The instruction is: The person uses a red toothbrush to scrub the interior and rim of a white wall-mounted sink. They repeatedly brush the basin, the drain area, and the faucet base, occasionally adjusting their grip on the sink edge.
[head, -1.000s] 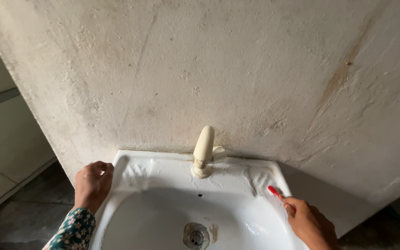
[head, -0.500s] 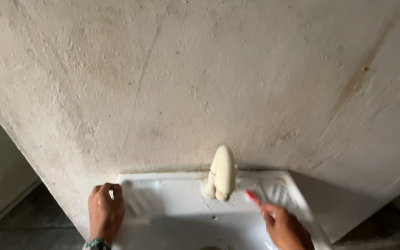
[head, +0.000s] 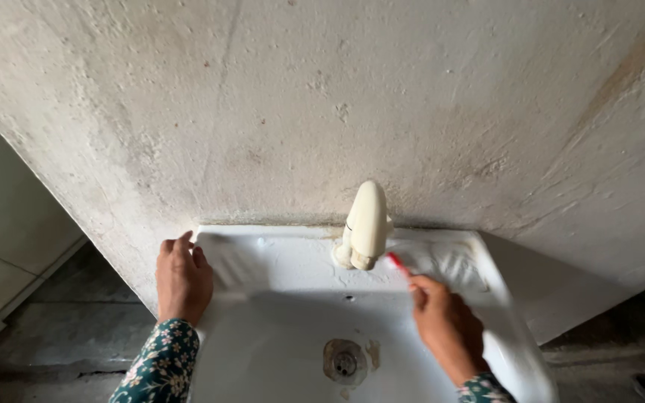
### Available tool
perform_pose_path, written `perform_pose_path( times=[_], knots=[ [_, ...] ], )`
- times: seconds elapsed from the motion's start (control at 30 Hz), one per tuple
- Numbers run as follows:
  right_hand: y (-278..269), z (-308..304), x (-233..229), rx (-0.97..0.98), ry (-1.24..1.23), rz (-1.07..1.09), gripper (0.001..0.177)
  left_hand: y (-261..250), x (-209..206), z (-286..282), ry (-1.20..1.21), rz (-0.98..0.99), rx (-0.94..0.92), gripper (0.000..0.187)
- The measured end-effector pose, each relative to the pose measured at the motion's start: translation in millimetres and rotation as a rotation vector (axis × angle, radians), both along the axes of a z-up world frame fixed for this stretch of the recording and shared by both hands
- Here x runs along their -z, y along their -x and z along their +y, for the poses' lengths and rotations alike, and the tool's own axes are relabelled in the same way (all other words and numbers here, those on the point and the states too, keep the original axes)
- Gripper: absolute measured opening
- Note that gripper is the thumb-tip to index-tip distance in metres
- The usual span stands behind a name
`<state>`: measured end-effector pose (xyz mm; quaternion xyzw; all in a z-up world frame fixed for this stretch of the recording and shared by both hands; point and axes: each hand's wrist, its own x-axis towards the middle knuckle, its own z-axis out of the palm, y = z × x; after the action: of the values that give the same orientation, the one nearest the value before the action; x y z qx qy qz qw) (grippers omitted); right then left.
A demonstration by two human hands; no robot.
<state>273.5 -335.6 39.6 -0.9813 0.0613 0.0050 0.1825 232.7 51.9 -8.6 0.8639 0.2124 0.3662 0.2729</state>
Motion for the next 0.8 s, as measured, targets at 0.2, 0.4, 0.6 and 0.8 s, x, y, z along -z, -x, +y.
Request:
perform_pose_path(
  times=[0.2, 0.4, 0.6, 0.8],
  knots=[
    [-30.0, -21.6, -16.7, 0.088, -0.024, -0.013, 0.029, -2.2, 11.1, 6.2, -0.069, -0.043, 0.017, 0.033],
    [1.8, 4.4, 4.0, -0.075, -0.019, -0.073, 0.029, 0.3, 14.1, 9.3, -0.064, -0.036, 0.027, 0.028],
    [-4.6, -39.6, -6.5, 0.092, -0.065, 0.011, 0.030, -1.1, 18.6, 11.4, -0.071, -0.077, 0.046, 0.024],
    [15.7, 25.7, 62.8, -0.172, -0.062, -0.285, 0.024, 0.3, 11.9, 9.1, -0.059, -0.069, 0.029, 0.025]
  ],
)
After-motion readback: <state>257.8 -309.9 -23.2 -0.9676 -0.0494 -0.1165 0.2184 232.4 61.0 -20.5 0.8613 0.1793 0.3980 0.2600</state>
